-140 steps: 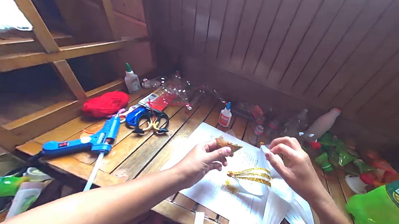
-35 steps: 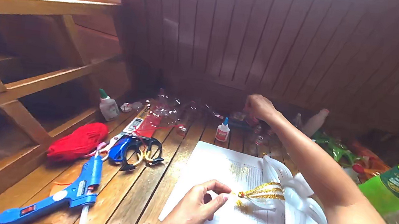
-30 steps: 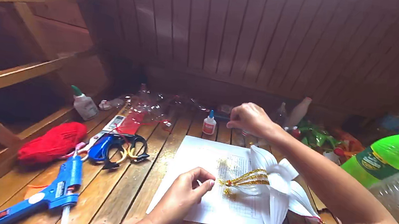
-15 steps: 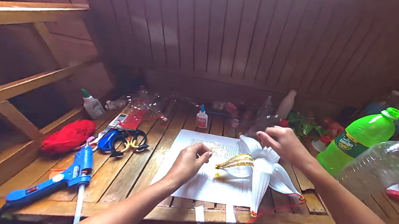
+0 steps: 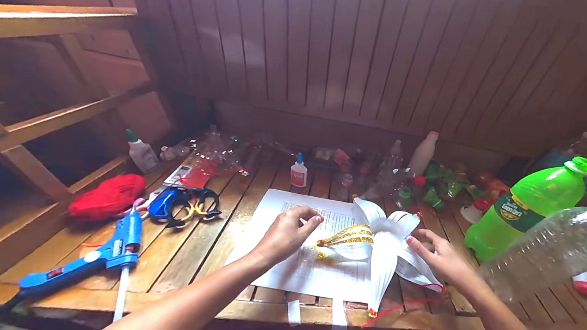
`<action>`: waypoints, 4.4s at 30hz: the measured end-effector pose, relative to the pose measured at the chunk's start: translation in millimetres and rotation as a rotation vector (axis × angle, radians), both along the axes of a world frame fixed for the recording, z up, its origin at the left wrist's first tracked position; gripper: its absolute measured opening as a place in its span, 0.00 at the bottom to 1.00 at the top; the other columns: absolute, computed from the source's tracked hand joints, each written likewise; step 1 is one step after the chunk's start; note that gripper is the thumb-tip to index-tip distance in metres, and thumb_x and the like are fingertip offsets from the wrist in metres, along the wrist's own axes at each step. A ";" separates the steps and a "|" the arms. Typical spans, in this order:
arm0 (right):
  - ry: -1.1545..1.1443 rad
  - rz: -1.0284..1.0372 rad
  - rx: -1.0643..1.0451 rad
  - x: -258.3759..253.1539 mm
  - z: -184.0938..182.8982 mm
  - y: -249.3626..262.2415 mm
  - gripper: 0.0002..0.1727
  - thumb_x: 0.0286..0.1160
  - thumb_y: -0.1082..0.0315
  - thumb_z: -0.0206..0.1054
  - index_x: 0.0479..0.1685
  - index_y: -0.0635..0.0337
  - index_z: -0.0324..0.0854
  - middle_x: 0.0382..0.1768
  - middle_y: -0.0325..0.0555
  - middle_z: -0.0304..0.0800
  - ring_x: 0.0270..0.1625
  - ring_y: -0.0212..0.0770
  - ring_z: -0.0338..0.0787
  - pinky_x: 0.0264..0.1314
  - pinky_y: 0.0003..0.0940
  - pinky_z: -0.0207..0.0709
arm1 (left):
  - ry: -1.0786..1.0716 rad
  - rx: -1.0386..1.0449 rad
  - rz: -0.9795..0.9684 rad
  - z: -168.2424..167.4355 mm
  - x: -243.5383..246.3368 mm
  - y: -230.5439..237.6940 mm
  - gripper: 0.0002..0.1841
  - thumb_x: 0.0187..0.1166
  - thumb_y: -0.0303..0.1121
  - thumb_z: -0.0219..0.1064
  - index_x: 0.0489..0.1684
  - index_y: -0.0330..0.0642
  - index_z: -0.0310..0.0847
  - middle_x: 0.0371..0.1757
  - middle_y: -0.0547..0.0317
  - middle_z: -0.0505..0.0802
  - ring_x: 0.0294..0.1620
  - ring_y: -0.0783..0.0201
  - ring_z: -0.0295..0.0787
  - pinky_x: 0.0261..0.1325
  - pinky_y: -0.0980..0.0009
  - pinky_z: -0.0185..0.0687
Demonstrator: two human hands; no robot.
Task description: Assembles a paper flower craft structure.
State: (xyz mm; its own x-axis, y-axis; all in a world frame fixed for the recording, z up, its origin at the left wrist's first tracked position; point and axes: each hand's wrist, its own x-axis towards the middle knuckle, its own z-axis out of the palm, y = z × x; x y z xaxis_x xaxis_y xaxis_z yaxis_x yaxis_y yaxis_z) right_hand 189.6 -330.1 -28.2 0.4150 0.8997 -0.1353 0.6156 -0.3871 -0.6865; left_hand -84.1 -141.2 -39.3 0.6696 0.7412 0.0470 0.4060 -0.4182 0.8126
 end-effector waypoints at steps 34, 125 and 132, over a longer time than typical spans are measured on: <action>0.557 0.029 0.058 0.4 2.4 45.3 0.08 0.87 0.71 0.55 0.53 0.62 0.77 0.29 0.38 0.89 0.23 0.31 0.89 0.27 0.27 0.87 | -0.069 -0.061 -0.063 7.9 -7.4 -11.2 0.14 0.91 0.36 0.58 0.53 0.37 0.87 0.42 0.60 0.91 0.30 0.76 0.83 0.38 0.77 0.80; -0.670 0.342 1.073 -76.8 -57.9 29.6 0.43 0.92 0.42 0.26 0.74 0.64 0.80 0.68 0.53 0.89 0.74 0.48 0.86 0.86 0.74 0.44 | -0.663 -0.783 0.305 -28.8 10.8 -66.4 0.16 0.84 0.13 0.52 0.66 0.27 0.75 0.58 0.43 0.88 0.46 0.60 0.93 0.50 0.67 0.92; -0.653 0.335 1.079 -75.9 -60.2 29.5 0.42 0.93 0.43 0.28 0.73 0.66 0.80 0.67 0.52 0.90 0.74 0.48 0.86 0.86 0.74 0.43 | -0.671 -0.793 0.307 -28.6 11.4 -67.6 0.16 0.85 0.14 0.52 0.67 0.27 0.75 0.57 0.43 0.88 0.45 0.59 0.93 0.50 0.67 0.92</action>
